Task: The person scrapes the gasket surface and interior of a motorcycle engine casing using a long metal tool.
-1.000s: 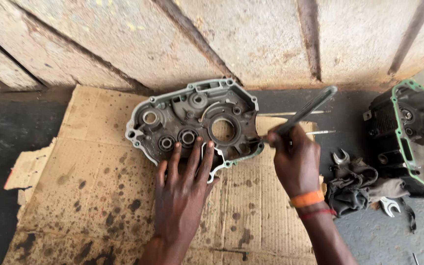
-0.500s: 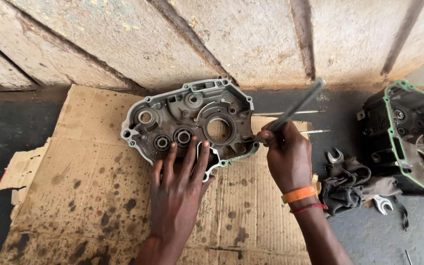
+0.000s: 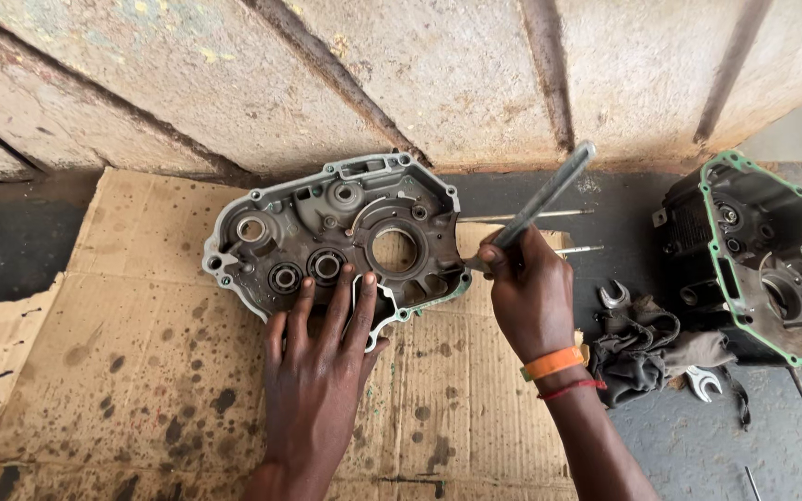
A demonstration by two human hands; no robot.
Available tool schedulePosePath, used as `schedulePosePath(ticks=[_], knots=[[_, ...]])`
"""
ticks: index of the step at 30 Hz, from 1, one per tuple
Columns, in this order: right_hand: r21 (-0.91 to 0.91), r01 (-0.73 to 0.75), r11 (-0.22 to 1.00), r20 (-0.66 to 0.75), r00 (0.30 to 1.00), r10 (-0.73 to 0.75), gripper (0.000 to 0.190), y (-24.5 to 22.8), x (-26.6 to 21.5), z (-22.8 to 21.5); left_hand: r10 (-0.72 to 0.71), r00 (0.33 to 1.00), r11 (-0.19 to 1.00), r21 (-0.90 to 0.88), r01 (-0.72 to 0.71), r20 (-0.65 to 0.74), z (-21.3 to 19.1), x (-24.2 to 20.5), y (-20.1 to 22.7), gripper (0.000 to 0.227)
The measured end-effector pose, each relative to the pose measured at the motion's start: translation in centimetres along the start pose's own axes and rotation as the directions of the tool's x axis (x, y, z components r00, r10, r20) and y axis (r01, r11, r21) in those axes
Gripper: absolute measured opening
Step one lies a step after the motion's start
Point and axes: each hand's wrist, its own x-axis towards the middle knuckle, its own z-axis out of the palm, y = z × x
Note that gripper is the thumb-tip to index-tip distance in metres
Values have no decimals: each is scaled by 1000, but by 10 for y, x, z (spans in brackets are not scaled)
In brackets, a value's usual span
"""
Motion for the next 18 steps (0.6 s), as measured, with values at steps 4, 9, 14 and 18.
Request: schedulePosePath(ticks=[4, 9, 14, 18], knots=[[17, -16, 1000, 15, 1000, 15, 10, -1, -5, -2, 4, 1000, 1000, 6, -4, 13, 0, 3, 0, 83], [-18, 62, 998, -8, 998, -62, 10, 0, -4, 3, -13, 1000, 1000, -19, 13, 9, -2, -4, 1, 79], [-36, 76, 996, 16, 997, -76, 9, -3, -4, 0, 11, 1000, 1000, 22, -10, -28, 2, -1, 0, 80], [-32, 118, 992, 3, 993, -118, 10, -3, -8, 6, -4, 999, 1000, -6, 4, -52, 5, -12, 2, 78]])
